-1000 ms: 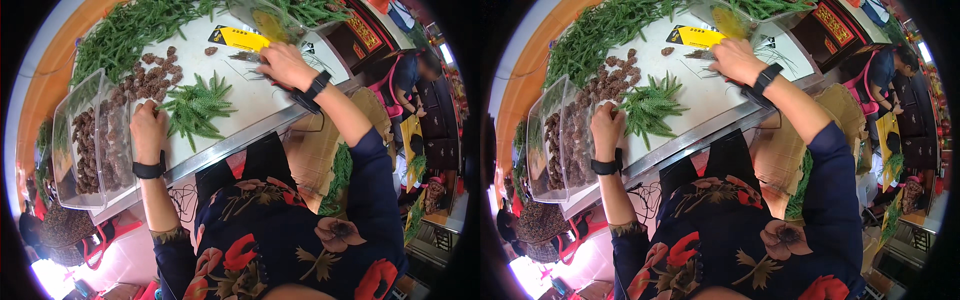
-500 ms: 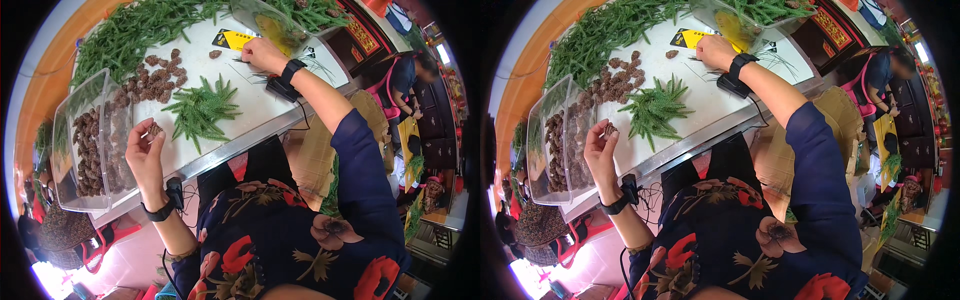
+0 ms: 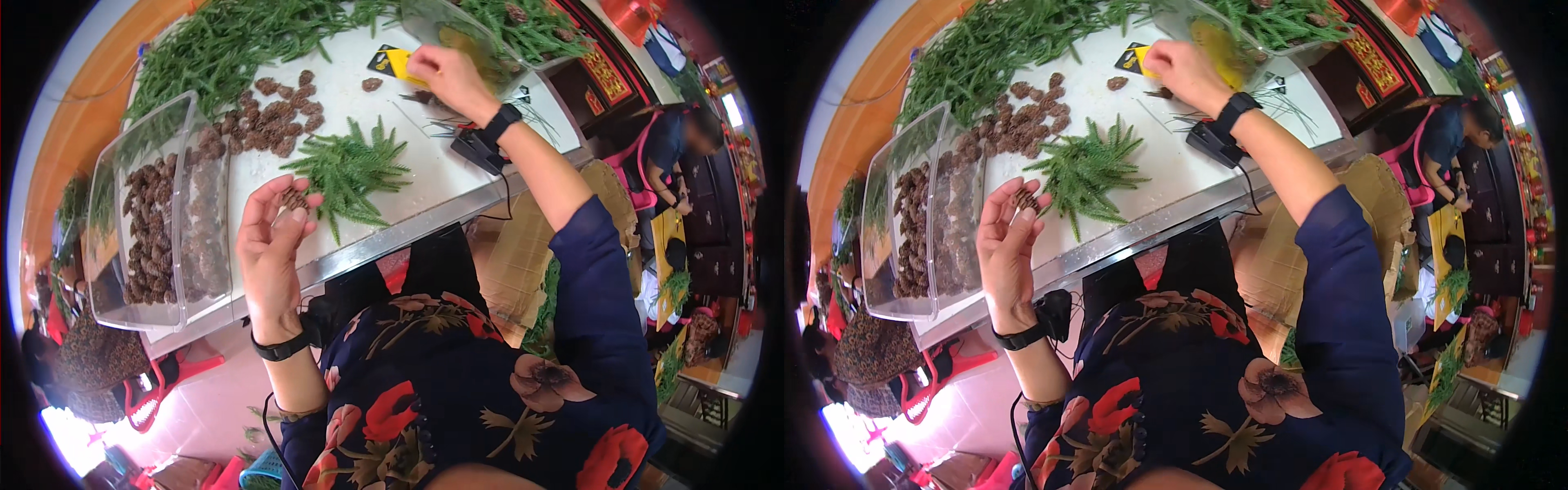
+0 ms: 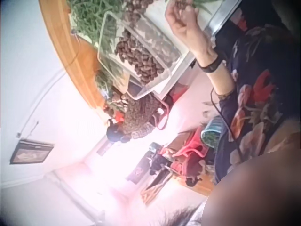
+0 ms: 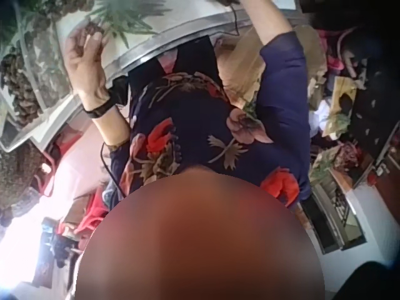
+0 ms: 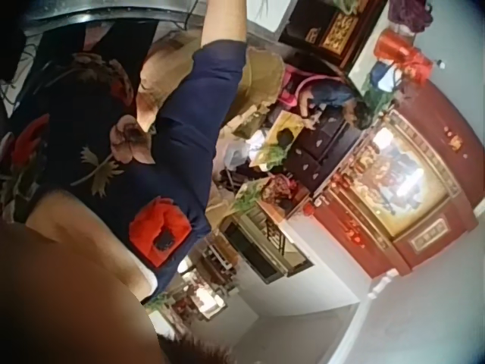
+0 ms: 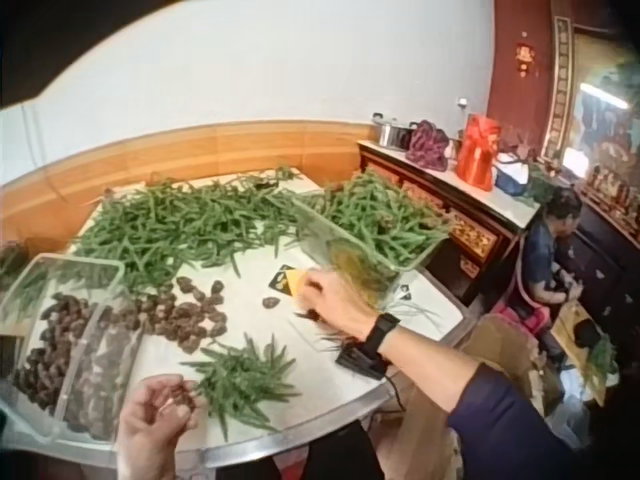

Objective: Trimming artificial greenery and attaching decorative elements using wire cutters.

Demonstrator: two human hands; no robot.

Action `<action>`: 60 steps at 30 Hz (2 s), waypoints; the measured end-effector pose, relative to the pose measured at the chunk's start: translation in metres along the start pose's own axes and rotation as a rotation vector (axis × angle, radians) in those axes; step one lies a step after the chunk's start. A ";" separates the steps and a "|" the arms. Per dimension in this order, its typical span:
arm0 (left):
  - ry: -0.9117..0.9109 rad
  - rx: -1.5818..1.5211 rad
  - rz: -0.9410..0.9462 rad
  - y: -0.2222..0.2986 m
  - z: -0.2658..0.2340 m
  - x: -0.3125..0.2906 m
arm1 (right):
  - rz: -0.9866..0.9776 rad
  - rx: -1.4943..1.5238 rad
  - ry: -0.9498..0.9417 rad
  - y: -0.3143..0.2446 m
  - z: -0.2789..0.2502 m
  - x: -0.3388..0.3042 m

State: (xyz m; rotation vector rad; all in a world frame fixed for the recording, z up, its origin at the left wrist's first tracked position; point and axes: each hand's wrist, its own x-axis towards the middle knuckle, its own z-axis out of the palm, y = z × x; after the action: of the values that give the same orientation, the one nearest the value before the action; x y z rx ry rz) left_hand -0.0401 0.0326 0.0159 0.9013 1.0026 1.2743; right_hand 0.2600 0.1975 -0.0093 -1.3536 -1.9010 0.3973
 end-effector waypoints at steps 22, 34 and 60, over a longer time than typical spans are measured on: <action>0.010 0.024 0.206 0.002 0.023 -0.018 | -0.415 0.313 -0.034 -0.155 0.025 -0.103; 0.044 0.025 0.229 0.001 0.023 -0.020 | -0.401 0.264 0.070 -0.163 0.033 -0.107; 0.125 0.214 0.275 -0.005 0.021 -0.021 | -0.342 0.284 0.121 -0.163 0.042 -0.111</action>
State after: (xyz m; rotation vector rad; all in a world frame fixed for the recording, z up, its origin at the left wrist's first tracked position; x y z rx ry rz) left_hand -0.0192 0.0114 0.0204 1.1666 1.1580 1.4874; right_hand 0.1379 0.0399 0.0215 -0.8307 -1.8501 0.3857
